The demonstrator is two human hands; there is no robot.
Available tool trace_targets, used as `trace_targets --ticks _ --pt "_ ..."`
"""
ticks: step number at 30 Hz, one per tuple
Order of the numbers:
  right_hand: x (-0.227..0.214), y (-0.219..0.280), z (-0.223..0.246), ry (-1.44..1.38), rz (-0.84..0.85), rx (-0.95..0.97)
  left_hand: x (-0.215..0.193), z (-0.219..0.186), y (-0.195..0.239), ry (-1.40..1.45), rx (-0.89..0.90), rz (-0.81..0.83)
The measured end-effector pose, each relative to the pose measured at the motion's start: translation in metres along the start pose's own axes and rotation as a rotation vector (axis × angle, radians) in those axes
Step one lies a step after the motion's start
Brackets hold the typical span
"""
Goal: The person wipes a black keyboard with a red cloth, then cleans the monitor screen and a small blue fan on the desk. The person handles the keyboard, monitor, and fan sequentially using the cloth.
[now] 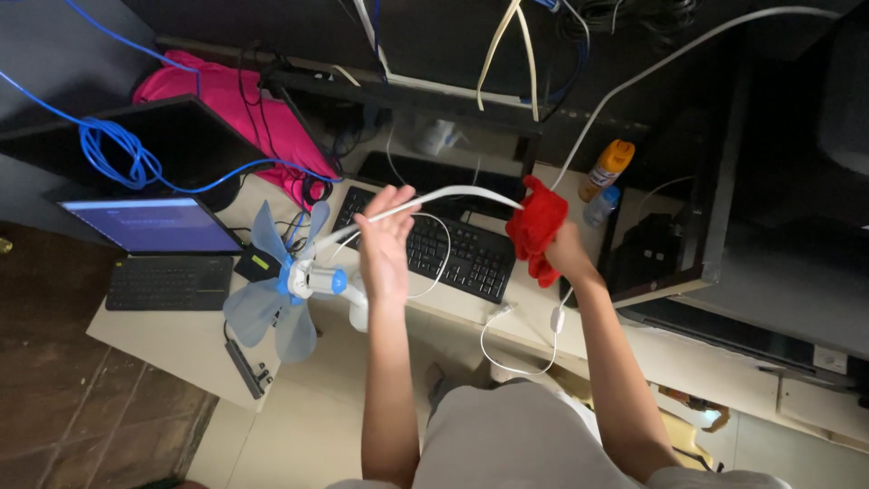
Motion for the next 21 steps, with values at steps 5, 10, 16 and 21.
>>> trace_targets --ticks 5,10,16,21 --pt "-0.014 0.008 0.045 -0.035 -0.102 -0.139 0.032 0.037 0.011 -0.153 -0.133 0.039" --pt "-0.017 0.012 0.097 0.068 -0.086 -0.184 0.074 0.063 0.026 -0.259 -0.228 0.181" --pt "0.000 0.007 0.072 0.462 -0.051 -0.574 0.078 0.083 0.010 -0.208 -0.185 0.092" --pt "-0.002 -0.011 -0.005 0.256 -0.059 -0.190 0.049 0.039 -0.018 -0.050 -0.102 -0.129"
Point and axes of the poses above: each hand's wrist, its own y-axis away from the middle knuckle, its own x-axis out of the palm, z = x × y, the point moved 2 cm from there along -y, towards the middle knuckle
